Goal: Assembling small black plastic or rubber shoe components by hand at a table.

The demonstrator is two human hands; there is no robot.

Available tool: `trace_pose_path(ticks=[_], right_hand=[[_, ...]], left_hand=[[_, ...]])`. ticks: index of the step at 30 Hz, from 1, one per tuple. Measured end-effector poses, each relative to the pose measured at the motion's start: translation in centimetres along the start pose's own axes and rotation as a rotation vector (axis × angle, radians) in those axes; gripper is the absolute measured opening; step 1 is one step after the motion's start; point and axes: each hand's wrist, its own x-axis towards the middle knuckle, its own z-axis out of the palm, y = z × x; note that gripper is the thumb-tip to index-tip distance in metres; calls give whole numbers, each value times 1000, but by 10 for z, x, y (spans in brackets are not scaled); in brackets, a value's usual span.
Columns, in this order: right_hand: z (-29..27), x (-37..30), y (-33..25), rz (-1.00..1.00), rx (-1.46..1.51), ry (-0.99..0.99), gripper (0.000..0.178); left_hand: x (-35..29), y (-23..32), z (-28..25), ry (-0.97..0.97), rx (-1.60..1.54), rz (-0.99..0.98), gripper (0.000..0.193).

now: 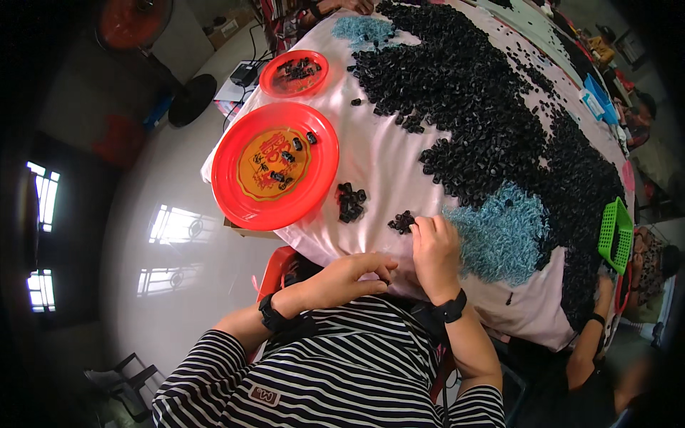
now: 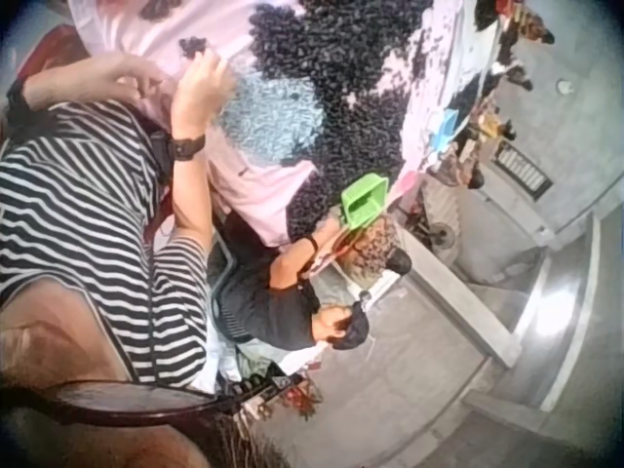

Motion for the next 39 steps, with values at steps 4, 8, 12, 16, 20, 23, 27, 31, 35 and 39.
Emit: trace_pose_path(ticks=[4,8,12,16,20,23,27,31,35,39], right_hand=[[-3,-7,1,150,236,4,11],[-28,-9,-8,291,412,-50,14],[-61,-9,-26,368,646,-79,16],[-87,-14,-47,364,754,-157,15],[-91,-19,-59,233,696,-109,16],[-89,-19,-64,63,411,7,21],[-86,-20,-63,30,385,21,21],[-83,-20,-64,-15,353,44,22],[-81,-20,-62,-38,336,44,23],[-83,-20,-63,-41,340,32,24]], left_hand=[[0,1,1,22,-16,6,26],[0,4,4,65,-219,-147,26],[0,4,0,116,-610,-176,28],[-1,14,1,71,-772,-154,32],[-3,21,4,84,-758,-121,30],[-6,24,8,96,-713,-115,26],[-7,24,10,106,-668,-97,25],[-7,25,11,120,-637,-102,25],[-8,27,10,131,-623,-126,25],[-8,29,11,148,-592,-138,26]])
